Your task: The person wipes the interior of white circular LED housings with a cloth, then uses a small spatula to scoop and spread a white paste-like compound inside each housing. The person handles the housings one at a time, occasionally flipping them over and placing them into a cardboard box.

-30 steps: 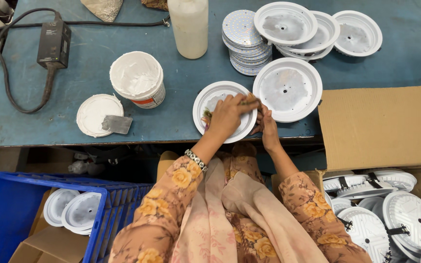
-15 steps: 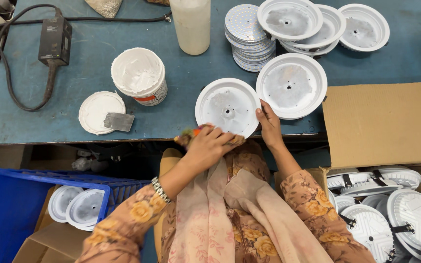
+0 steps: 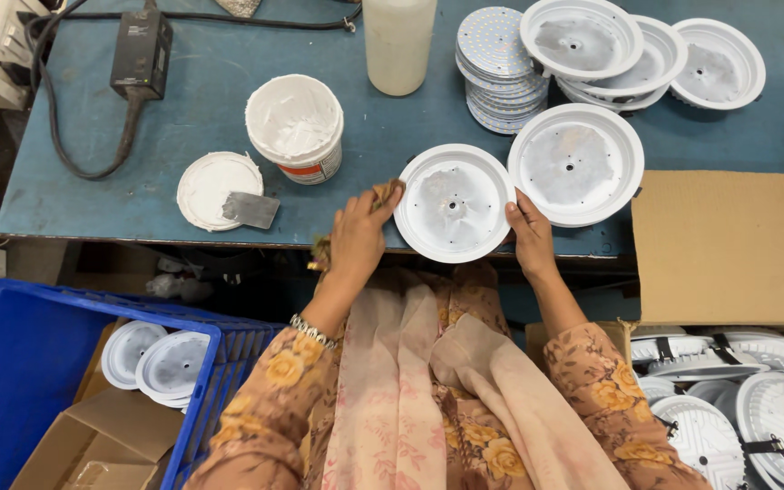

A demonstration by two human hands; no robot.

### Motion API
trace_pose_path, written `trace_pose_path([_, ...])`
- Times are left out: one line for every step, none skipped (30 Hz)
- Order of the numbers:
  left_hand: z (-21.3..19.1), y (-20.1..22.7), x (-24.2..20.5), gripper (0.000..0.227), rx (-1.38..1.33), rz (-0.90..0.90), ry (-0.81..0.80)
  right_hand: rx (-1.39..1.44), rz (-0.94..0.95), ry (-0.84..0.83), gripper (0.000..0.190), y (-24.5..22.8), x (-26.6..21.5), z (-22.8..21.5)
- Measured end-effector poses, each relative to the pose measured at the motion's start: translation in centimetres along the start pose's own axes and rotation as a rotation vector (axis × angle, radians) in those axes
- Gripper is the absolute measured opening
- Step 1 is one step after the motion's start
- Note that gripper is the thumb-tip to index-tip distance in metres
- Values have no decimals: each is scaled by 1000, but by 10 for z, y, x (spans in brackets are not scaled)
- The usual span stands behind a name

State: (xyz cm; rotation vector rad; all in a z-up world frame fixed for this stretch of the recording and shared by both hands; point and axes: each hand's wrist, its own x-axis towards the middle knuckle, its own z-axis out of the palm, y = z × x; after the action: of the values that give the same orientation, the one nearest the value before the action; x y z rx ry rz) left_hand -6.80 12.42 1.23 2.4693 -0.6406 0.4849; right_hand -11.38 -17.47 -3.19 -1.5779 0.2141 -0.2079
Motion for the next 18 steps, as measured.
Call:
trace_pose_path([6, -3, 6, 61, -33, -22, 14, 1, -52, -15, 50, 1, 0, -1])
trace_pose_path([12, -6, 12, 61, -65, -43, 29, 1, -104, -30, 50, 2, -1, -1])
trace_pose_path([15, -8, 15, 61, -95, -64, 45, 4, -159, -47, 50, 3, 0, -1])
trace_pose_path([17, -9, 15, 59, -92, -52, 60, -3, -142, -34, 51, 3, -1, -2])
trace_pose_path([18, -10, 14, 57, -88, -40, 76, -9, -125, -22, 52, 4, -1, -1])
trace_pose_path([18, -11, 13, 55, -83, -28, 91, -16, -109, -10, 52, 3, -2, -1])
trace_pose_path([17, -12, 10, 54, -102, -8, 97, 0, -110, -10, 52, 4, -3, -1])
trace_pose_path([15, -12, 7, 52, -120, 12, 104, 15, -112, -10, 52, 4, -4, -1])
trace_pose_path([14, -12, 4, 51, -140, 33, 106, 30, -110, -7, 53, 5, -4, -1])
trace_pose_path([12, -12, 3, 50, -148, 40, 109, 39, -109, -11, 53, 5, -3, -1])
trace_pose_path([11, -12, 2, 50, -158, 47, 111, 47, -107, -15, 53, 6, -3, -2])
trace_pose_path([10, -12, 1, 50, -167, 53, 113, 55, -105, -18, 53, 7, -3, -3])
trace_pose_path([10, -12, 1, 50, -172, 50, 113, 51, -112, -18, 53, 7, -3, -3])
trace_pose_path([9, -11, 1, 50, -176, 46, 113, 46, -118, -18, 52, 7, -4, -3])
trace_pose_path([8, -11, 2, 50, -180, 45, 113, 43, -126, -16, 52, 8, -4, -3])
trace_pose_path([7, -10, 3, 52, -170, 40, 109, 41, -139, -7, 51, 8, -4, -2])
trace_pose_path([7, -9, 3, 53, -162, 39, 104, 39, -152, 5, 50, 9, -5, -2])
trace_pose_path([7, -8, 3, 54, -153, 37, 99, 37, -166, 18, 49, 9, -5, -1])
